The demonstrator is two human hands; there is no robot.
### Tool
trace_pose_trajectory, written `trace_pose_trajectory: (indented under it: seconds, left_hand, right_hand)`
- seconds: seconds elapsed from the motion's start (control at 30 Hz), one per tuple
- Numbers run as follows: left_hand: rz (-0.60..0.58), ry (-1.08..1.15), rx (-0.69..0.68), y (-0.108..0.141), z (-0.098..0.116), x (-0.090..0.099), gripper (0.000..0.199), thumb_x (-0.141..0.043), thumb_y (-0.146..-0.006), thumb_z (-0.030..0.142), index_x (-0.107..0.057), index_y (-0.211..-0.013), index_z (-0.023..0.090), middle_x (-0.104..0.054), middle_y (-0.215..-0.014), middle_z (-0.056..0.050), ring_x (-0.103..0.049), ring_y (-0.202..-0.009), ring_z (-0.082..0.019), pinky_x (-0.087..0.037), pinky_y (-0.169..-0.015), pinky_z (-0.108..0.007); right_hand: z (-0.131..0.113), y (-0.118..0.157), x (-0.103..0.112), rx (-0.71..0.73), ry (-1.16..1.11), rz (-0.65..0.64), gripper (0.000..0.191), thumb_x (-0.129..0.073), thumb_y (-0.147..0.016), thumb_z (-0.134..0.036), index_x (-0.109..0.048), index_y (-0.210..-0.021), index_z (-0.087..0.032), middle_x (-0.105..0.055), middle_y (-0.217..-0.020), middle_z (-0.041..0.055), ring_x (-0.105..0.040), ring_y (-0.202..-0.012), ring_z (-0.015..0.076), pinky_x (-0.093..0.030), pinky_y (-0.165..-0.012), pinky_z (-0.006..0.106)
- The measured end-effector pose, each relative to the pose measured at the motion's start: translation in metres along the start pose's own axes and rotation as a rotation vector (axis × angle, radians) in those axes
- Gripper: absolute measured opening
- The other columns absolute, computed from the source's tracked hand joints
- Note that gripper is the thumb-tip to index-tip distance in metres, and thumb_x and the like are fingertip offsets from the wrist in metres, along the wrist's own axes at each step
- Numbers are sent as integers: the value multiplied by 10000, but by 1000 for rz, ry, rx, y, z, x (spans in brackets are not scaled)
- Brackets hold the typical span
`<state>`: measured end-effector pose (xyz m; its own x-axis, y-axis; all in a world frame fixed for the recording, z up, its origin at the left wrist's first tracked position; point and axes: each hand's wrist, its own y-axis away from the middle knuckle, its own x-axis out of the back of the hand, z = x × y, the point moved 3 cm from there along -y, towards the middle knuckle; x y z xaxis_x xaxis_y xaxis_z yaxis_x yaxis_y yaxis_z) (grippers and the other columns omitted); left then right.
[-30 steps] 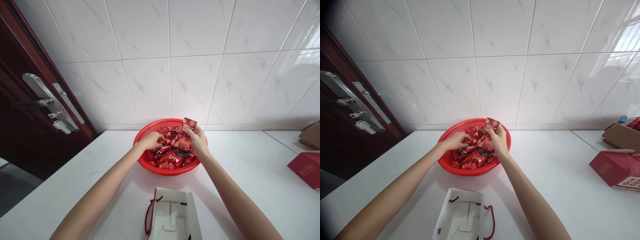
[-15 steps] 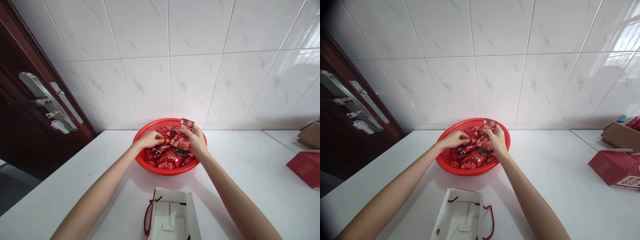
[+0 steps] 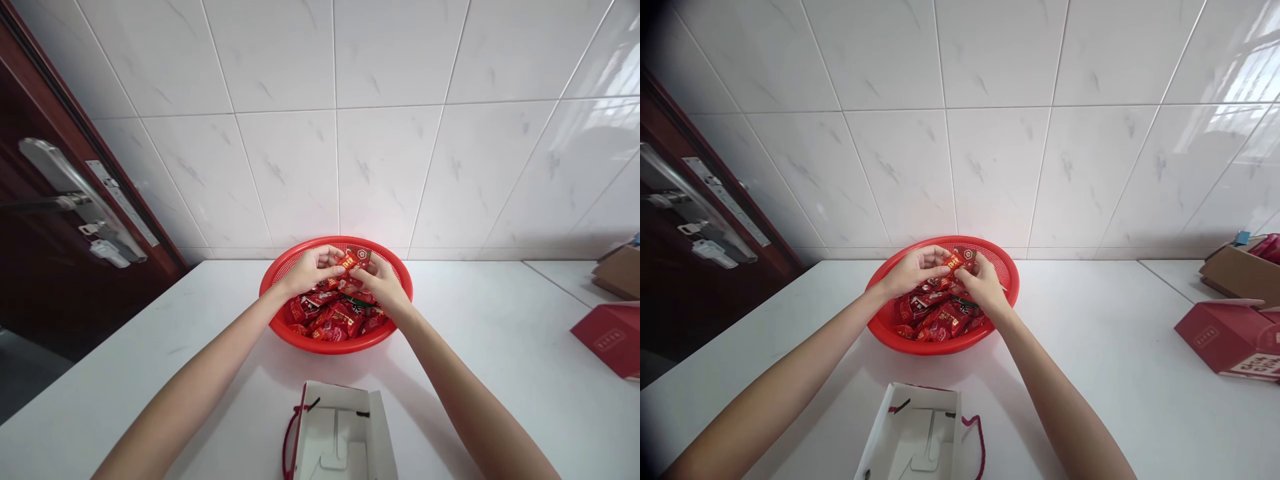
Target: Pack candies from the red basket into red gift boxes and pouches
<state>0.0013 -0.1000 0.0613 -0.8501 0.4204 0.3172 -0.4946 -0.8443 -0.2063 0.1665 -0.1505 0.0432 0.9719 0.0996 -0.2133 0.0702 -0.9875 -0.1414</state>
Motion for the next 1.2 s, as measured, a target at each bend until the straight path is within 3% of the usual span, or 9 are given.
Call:
trace_pose_trajectory:
  seconds: [0.23, 0.47, 0.6, 0.67, 0.8, 1.0, 1.1, 1.2]
  left_hand:
    - [-49, -40, 79, 5, -2, -3, 457, -830, -730, 495, -609, -977, 180, -680, -766, 11, -658, -718, -149, -505, -639, -256]
    - [-47, -64, 36, 6, -1, 3, 376, -704, -812, 488, -656, -1014, 174, -748, -925, -46, -699, -846, -188, -546, -773, -304]
    - [121, -363, 151, 1, -16, 16, 166, -607, -819, 283, -694, -911, 177, -771, -1002, -68, -717, -946, -221, -553, -812, -302]
    - [130, -547, 217, 1, -23, 19, 151, -584, -779, 203, -708, -863, 186, -783, -977, -57, -728, -929, -225, -556, -785, -287]
    - [-55, -696, 235, 5, -21, 20, 246, -554, -767, 200, -753, -912, 204, -801, -931, -25, -738, -838, -217, -555, -741, -281]
    - [-361, -848, 252, 25, -10, 33, 356, -594, -662, 129, -796, -932, 244, -801, -994, -10, -728, -933, -223, -519, -767, -246]
    - [-368, -948, 311, 32, -12, 40, 486, -611, -577, 67, -810, -973, 264, -789, -1033, -15, -714, -940, -238, -504, -720, -245]
    - [-333, -993, 363, 34, -13, 45, 429, -676, -549, 89, -822, -910, 270, -772, -925, -20, -700, -860, -245, -475, -626, -243]
  right_hand:
    - [1, 0, -1, 48, -13, -16, 315, -781, -748, -430, -685, -959, -217, -747, -890, 37, -729, -809, 229, -640, -702, 379]
    - [-4, 1, 2, 70, -36, 85, 302, -772, -746, -423, -726, -980, -238, -739, -847, 19, -711, -790, 224, -618, -648, 350]
    - [-3, -3, 10, 10, -162, 182, 212, -788, -693, -369, -710, -831, -227, -718, -814, 14, -682, -762, 205, -593, -585, 312]
    - [0, -6, 13, -57, -244, 196, 171, -791, -672, -325, -675, -738, -219, -698, -771, 11, -658, -738, 191, -586, -566, 299]
    - [3, -9, 18, -179, -354, 197, 125, -763, -693, -278, -658, -713, -213, -673, -732, 14, -628, -704, 172, -580, -555, 277]
    - [1, -8, 17, -234, -406, 167, 111, -768, -709, -267, -669, -734, -226, -671, -736, 13, -629, -720, 170, -579, -563, 261]
    - [2, -9, 18, -242, -415, 175, 148, -792, -693, -251, -646, -708, -229, -659, -737, 7, -627, -738, 169, -596, -591, 274]
    - [3, -9, 18, -229, -399, 166, 184, -814, -666, -234, -632, -692, -234, -640, -734, 3, -629, -761, 179, -622, -635, 308]
